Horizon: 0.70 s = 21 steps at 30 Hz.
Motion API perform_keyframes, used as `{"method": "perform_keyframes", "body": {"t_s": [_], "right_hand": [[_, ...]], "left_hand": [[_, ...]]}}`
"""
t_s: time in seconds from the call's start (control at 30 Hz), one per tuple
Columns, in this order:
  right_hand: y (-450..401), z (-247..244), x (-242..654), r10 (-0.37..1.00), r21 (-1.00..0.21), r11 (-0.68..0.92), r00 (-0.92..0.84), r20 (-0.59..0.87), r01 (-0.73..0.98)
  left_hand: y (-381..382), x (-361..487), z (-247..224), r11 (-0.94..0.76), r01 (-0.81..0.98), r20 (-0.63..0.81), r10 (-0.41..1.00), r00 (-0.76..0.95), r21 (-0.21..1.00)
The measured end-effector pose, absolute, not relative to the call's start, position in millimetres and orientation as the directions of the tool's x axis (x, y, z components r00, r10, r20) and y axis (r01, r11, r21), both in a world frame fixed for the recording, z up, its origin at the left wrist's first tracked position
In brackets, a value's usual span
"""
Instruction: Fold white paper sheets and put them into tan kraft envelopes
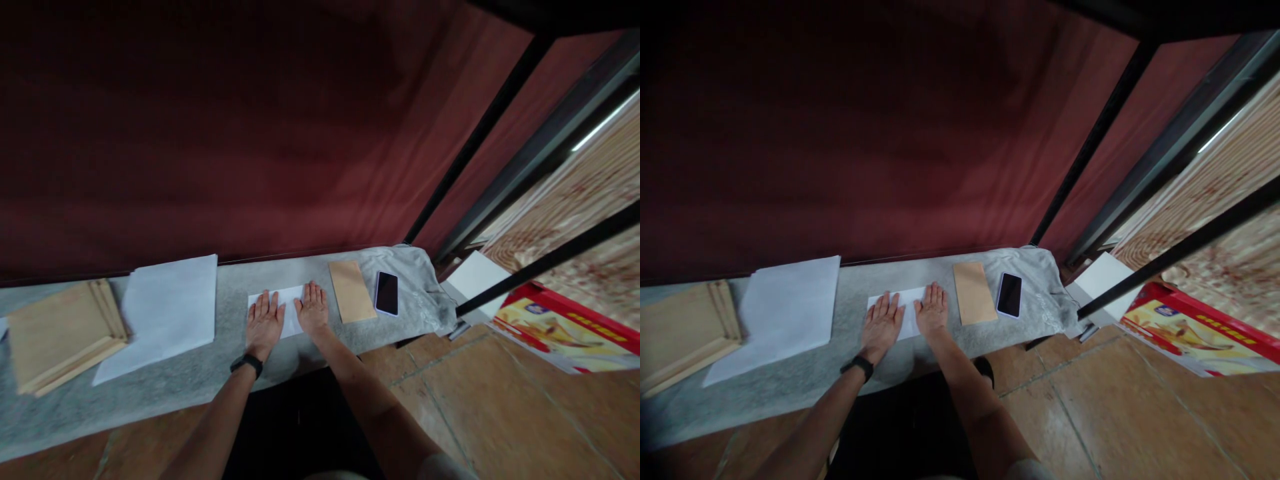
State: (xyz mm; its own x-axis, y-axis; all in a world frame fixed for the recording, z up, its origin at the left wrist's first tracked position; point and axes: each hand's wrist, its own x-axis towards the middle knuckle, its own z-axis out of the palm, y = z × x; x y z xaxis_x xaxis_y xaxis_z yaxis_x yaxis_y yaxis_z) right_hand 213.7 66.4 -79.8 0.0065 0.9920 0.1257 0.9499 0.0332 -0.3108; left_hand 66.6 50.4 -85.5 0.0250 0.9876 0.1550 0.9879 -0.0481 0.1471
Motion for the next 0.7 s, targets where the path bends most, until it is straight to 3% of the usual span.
{"method": "perform_keyframes", "body": {"t_s": [0.27,0.4,0.7], "right_hand": [[13.6,-94.6,213.7,0.965,-0.304,0.208,-0.145,0.217,0.930],[-2.6,-98.9,217.3,0.964,-0.285,0.181,-0.112,0.242,0.941],[-4.0,-84.8,217.0,0.987,-0.325,0.129,-0.090,0.130,0.937]], "left_hand": [[48.7,67.4,-84.5,-0.052,0.990,0.178,0.984,0.029,0.129],[46.5,66.1,-86.1,-0.051,0.991,0.181,0.983,0.028,0.124],[18.4,42.0,-86.5,0.022,0.989,0.196,0.979,-0.050,0.143]]}}
